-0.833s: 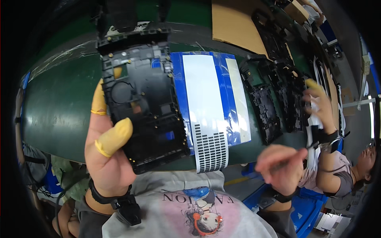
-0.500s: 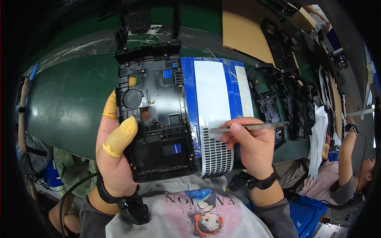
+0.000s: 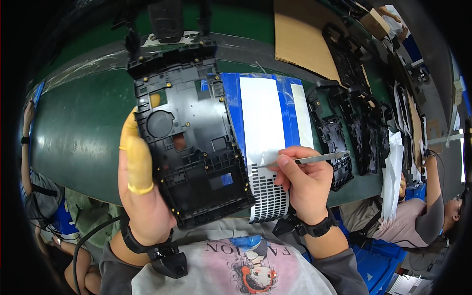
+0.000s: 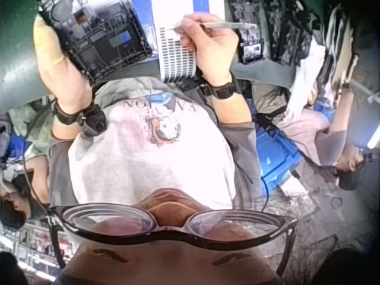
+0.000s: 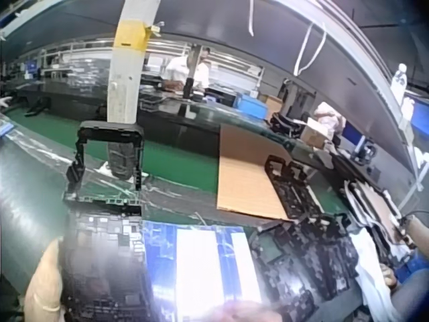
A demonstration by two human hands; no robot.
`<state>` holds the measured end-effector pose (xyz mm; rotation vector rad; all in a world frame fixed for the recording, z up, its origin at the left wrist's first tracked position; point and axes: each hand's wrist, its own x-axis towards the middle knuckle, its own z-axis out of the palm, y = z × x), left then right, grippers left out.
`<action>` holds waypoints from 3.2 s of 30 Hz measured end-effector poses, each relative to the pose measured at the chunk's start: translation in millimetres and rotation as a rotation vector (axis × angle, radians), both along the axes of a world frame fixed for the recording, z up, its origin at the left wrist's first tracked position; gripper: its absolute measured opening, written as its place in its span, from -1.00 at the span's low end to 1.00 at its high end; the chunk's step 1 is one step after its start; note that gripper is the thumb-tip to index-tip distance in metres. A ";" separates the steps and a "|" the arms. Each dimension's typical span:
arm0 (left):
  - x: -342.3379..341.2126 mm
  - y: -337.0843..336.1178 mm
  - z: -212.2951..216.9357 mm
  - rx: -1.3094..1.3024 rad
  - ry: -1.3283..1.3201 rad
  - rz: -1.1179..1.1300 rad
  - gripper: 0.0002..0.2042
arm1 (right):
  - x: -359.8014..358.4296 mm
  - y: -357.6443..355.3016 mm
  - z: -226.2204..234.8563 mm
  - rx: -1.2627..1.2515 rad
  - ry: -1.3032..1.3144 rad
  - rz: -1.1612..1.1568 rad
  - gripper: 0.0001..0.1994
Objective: Using tweezers and manual dexterity to assemble small components into a plastic electronic housing on an assembly line.
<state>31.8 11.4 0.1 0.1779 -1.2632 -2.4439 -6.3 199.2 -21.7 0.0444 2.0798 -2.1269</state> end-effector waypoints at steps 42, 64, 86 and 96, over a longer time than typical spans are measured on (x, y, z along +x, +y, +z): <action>14.3 24.3 1.0 0.249 -0.144 -0.559 -0.63 | 21.5 -10.9 39.3 -0.283 0.161 0.116 -0.85; 8.1 35.5 -5.8 0.001 -0.143 -0.357 -0.50 | 25.1 -5.1 41.5 -0.299 0.221 0.002 -0.86; -102.0 146.2 -7.6 -1.821 0.833 -0.616 -0.91 | 39.2 112.3 32.0 -0.338 0.485 -0.569 -0.86; -114.2 117.0 33.7 -1.739 0.730 -0.678 -0.89 | 52.6 136.0 48.0 -0.293 0.597 -0.568 -0.78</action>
